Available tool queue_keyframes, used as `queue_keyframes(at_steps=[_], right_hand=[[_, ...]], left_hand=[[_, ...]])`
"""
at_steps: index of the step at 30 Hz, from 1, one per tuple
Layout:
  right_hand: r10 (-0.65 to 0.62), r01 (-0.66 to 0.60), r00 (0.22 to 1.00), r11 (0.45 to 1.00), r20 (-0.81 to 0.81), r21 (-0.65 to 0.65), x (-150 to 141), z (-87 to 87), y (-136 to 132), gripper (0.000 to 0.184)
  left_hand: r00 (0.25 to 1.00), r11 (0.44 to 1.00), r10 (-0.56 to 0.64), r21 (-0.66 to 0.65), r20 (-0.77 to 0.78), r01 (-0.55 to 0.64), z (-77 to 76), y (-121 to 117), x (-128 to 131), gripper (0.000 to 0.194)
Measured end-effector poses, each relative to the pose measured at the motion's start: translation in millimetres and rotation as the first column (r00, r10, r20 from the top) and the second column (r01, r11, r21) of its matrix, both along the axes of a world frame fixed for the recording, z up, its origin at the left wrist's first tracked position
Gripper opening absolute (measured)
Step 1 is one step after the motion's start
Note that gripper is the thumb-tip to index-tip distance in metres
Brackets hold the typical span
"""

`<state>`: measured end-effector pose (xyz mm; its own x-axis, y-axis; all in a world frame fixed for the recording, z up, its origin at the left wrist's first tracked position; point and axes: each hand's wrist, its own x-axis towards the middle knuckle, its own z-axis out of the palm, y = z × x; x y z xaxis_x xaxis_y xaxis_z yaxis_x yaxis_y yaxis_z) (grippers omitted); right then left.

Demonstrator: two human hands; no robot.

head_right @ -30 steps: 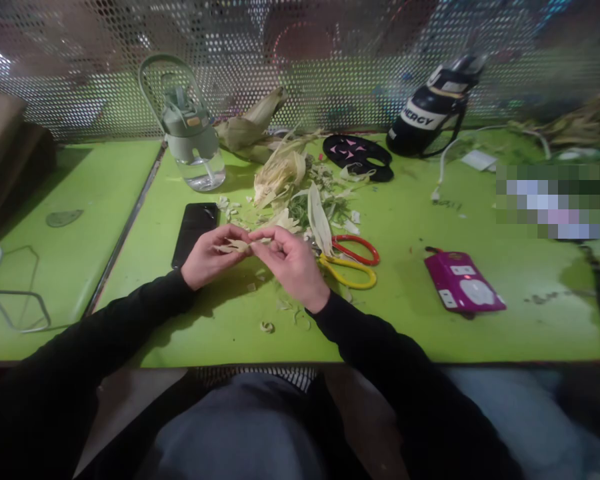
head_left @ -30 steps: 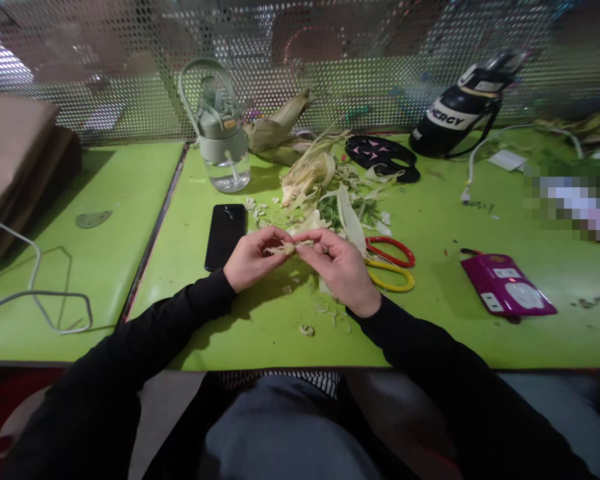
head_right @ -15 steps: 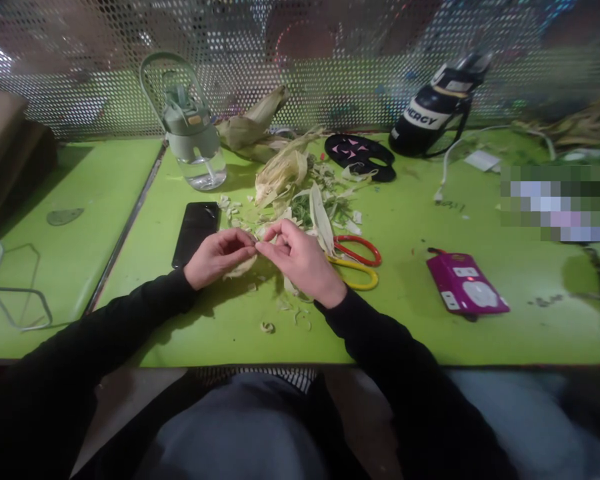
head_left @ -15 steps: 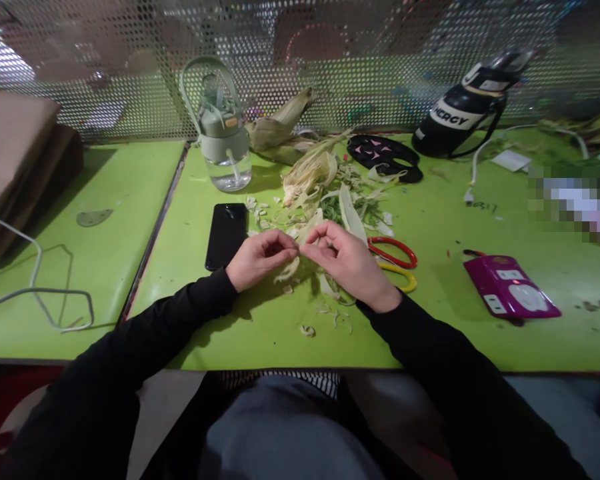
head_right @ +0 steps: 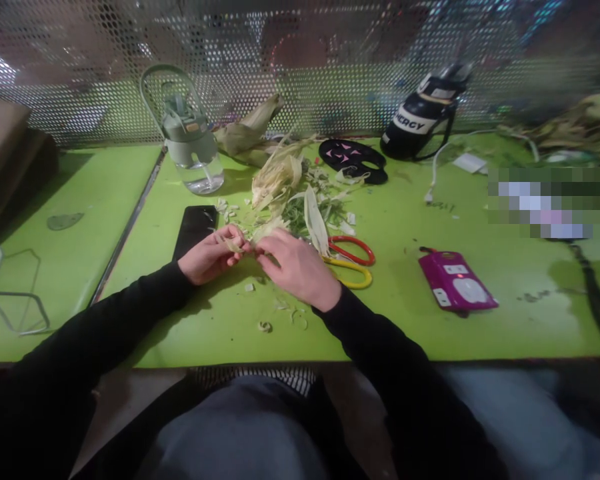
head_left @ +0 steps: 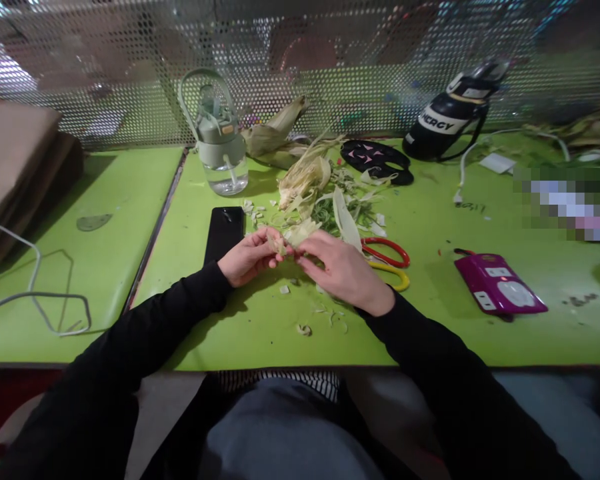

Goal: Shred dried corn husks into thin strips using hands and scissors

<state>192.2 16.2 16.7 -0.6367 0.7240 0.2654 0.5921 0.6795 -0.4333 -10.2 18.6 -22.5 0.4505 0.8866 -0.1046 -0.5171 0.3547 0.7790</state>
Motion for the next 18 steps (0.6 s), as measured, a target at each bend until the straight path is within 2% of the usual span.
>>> queue_keyframes(at_steps=[3,6,11,18], right_hand=[[0.026,-0.027,0.999,0.998,-0.021,-0.057,1.9,2.6,2.7,0.012],[0.046,-0.049,0.999,0.989,-0.024,-0.140,1.1,4.0,3.9,0.014],[-0.042,0.045,0.999,0.976,0.019,-0.215,0.8,7.4,3.1,0.016],[-0.086,0.027,0.986,0.931,-0.146,-0.364,6.8,15.0,2.9,0.019]], left_hand=[[0.997,0.996,-0.080,-0.025,-0.020,0.080,0.8,2.6,-5.2,0.030],[0.992,0.993,-0.115,0.002,-0.050,0.115,1.6,3.0,-7.1,0.031],[0.963,0.990,-0.135,-0.004,-0.232,0.138,2.6,3.4,-4.8,0.029],[0.891,0.987,-0.148,-0.007,-0.430,0.161,2.1,-1.0,0.9,0.022]])
